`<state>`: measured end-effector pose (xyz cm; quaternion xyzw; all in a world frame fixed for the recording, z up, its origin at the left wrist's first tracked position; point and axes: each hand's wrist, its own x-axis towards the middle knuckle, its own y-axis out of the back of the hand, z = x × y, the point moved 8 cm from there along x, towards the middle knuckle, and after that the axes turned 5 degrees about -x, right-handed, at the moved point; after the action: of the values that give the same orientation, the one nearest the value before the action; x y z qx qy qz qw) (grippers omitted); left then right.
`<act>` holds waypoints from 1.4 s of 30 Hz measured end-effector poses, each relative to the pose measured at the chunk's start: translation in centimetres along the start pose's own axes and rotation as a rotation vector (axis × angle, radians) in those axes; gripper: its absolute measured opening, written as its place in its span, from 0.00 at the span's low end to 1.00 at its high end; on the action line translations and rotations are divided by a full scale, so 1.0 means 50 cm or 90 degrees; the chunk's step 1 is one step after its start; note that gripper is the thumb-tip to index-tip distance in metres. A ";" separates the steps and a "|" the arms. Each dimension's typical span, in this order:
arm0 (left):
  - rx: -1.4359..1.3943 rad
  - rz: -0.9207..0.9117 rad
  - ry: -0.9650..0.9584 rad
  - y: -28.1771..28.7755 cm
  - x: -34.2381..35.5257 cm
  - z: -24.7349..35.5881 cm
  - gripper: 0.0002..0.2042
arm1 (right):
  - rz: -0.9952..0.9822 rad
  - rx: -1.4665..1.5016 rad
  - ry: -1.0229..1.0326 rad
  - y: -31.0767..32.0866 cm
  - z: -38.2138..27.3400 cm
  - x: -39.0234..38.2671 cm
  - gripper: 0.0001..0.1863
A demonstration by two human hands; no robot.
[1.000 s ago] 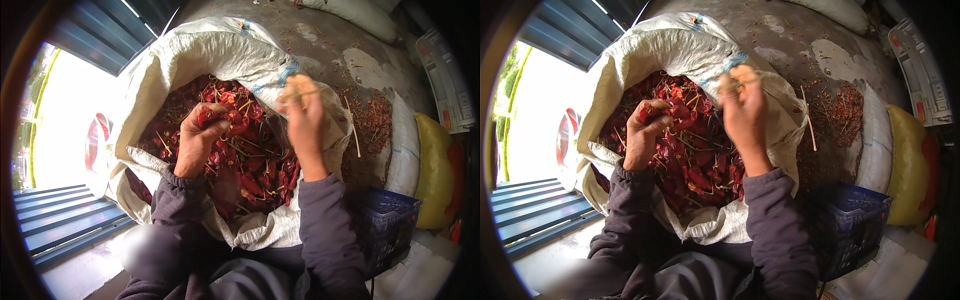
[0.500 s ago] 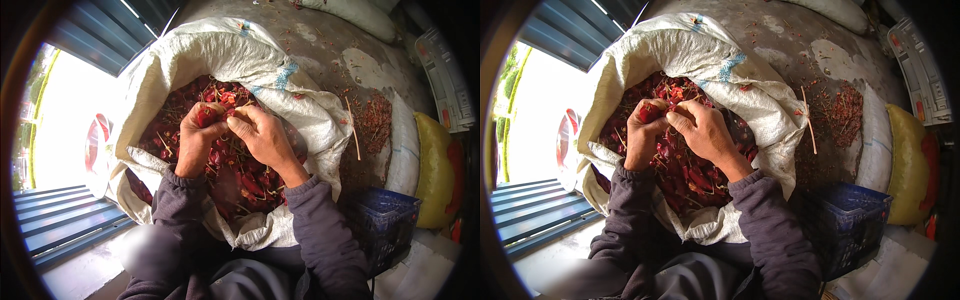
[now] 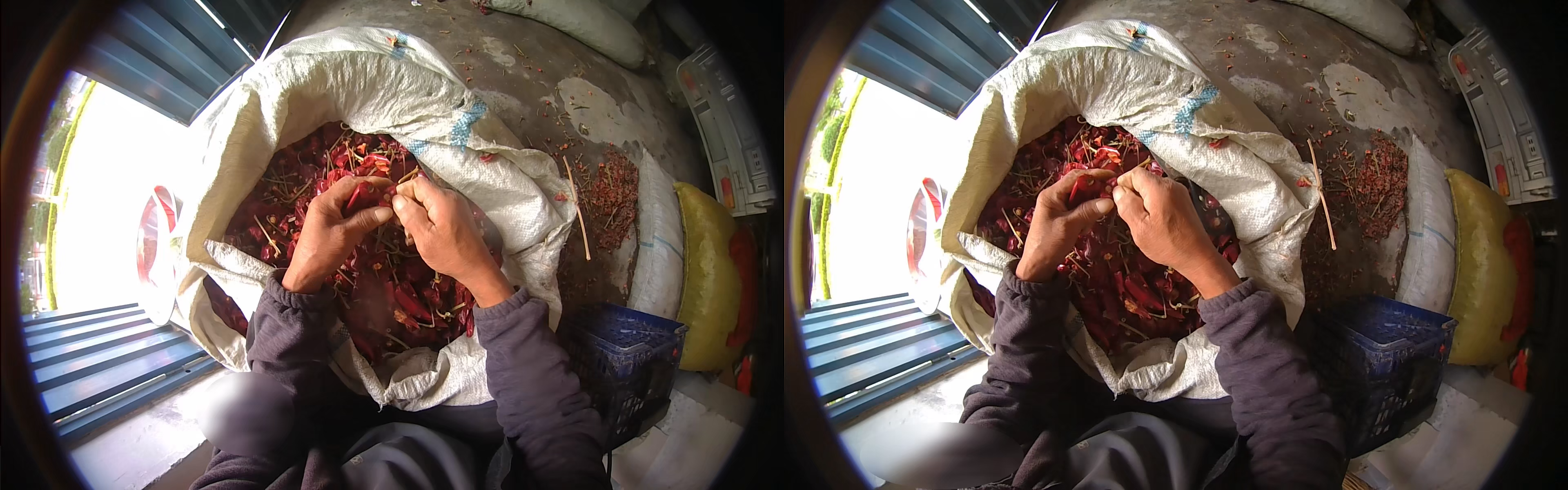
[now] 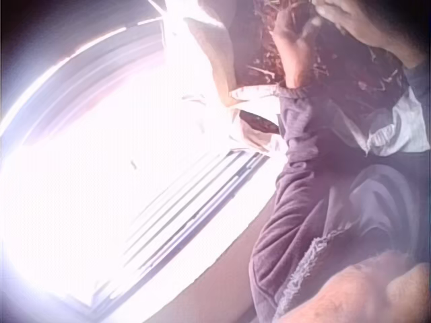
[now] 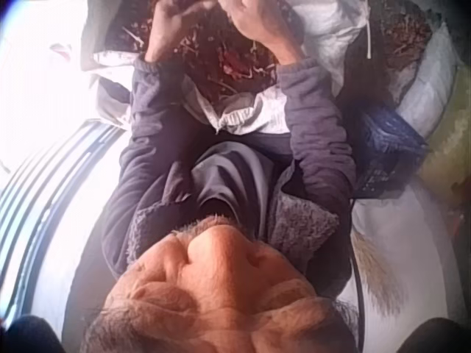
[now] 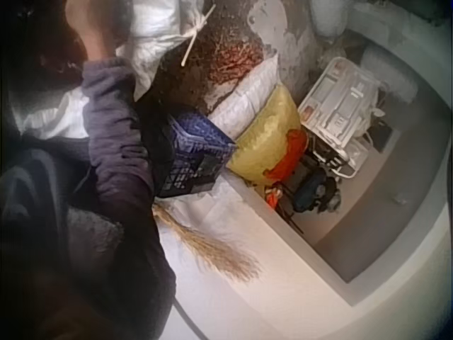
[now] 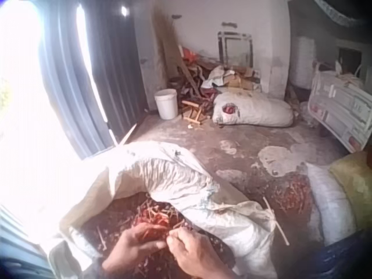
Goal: The person repeatedly picks dried red chilies from a large sack and removes the stems using a small knife held in the right hand. The stems are discarded to the side while the de-stemmed chilies remain in the sack.
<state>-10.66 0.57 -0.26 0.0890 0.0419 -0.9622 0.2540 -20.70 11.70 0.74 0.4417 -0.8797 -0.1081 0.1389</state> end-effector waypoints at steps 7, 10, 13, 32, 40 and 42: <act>-0.071 -0.050 0.020 -0.015 -0.009 0.001 0.19 | -0.041 0.128 -0.057 -0.007 0.006 -0.002 0.09; -0.085 -0.064 -0.009 -0.019 -0.010 0.007 0.21 | -0.030 0.190 -0.078 -0.006 0.013 -0.005 0.09; -0.085 -0.003 -0.005 -0.001 -0.009 0.008 0.15 | -0.027 0.241 -0.108 -0.007 0.020 -0.007 0.09; 0.022 0.138 -0.106 0.025 0.005 0.002 0.14 | 0.014 -0.614 -0.020 0.041 0.024 -0.019 0.13; 0.016 0.056 -0.032 0.055 0.014 0.005 0.14 | 0.080 -0.757 0.001 0.058 0.016 -0.033 0.16; -0.031 0.023 -0.042 0.044 0.010 0.007 0.17 | -0.006 -0.724 -0.116 0.056 0.034 -0.030 0.22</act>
<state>-10.05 -1.64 -0.09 0.0514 0.0553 -0.9586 0.2746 -22.53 14.65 -0.22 0.2904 -0.6895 -0.6027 0.2777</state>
